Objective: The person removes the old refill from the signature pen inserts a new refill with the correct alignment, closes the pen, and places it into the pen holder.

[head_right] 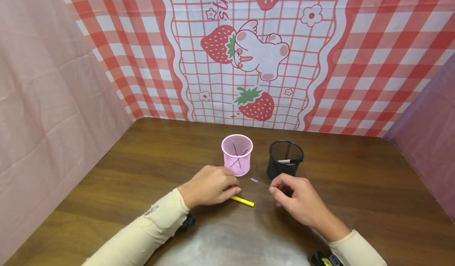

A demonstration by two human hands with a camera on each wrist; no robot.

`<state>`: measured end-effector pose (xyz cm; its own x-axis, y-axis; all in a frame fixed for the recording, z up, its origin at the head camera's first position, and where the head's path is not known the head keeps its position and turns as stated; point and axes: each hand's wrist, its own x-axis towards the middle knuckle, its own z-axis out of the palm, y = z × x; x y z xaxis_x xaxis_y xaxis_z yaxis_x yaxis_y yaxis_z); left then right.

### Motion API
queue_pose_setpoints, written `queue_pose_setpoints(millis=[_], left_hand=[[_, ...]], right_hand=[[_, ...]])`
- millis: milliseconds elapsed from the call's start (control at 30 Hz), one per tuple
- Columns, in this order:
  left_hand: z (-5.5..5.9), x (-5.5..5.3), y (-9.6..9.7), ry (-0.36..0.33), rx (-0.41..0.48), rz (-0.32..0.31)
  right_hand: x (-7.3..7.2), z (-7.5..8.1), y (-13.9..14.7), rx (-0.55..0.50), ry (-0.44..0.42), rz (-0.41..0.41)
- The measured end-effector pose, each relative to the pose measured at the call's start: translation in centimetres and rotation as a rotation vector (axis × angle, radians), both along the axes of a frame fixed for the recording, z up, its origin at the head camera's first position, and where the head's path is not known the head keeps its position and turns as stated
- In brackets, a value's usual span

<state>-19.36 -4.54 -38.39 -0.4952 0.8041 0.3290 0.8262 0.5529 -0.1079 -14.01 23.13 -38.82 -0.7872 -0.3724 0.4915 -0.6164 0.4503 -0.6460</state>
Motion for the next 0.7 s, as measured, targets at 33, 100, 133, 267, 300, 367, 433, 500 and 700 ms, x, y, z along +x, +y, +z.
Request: queue_pose_setpoints(millis=[33, 100, 133, 267, 300, 367, 433, 500, 700], left_hand=[[0.0, -0.01, 0.0, 0.005, 0.004, 0.002], [0.04, -0.01, 0.01, 0.014, 0.011, 0.005], [0.08, -0.01, 0.01, 0.018, 0.014, 0.006], [0.2, 0.07, 0.0, 0.032, 0.025, 0.008], [0.23, 0.09, -0.01, 0.036, 0.03, 0.009], [0.3, 0.11, -0.04, 0.046, 0.048, 0.008], [0.4, 0.14, -0.08, 0.059, 0.072, 0.006], [0.46, 0.14, -0.1, 0.069, 0.098, -0.001], [0.6, 0.07, -0.03, 0.101, 0.159, -0.021]], right_hand=[[0.0, 0.01, -0.02, 0.0, 0.002, 0.0], [0.02, 0.02, -0.06, 0.004, 0.005, 0.001], [0.06, 0.04, -0.08, 0.005, 0.005, 0.001], [0.21, 0.13, -0.21, 0.018, 0.007, 0.001], [0.24, 0.16, -0.23, 0.02, 0.008, 0.0], [0.27, 0.18, -0.29, 0.02, 0.013, 0.002], [0.27, 0.18, -0.35, 0.018, 0.021, 0.009], [0.26, 0.15, -0.43, 0.013, 0.026, 0.022], [0.2, -0.01, -0.62, 0.017, 0.051, 0.036]])
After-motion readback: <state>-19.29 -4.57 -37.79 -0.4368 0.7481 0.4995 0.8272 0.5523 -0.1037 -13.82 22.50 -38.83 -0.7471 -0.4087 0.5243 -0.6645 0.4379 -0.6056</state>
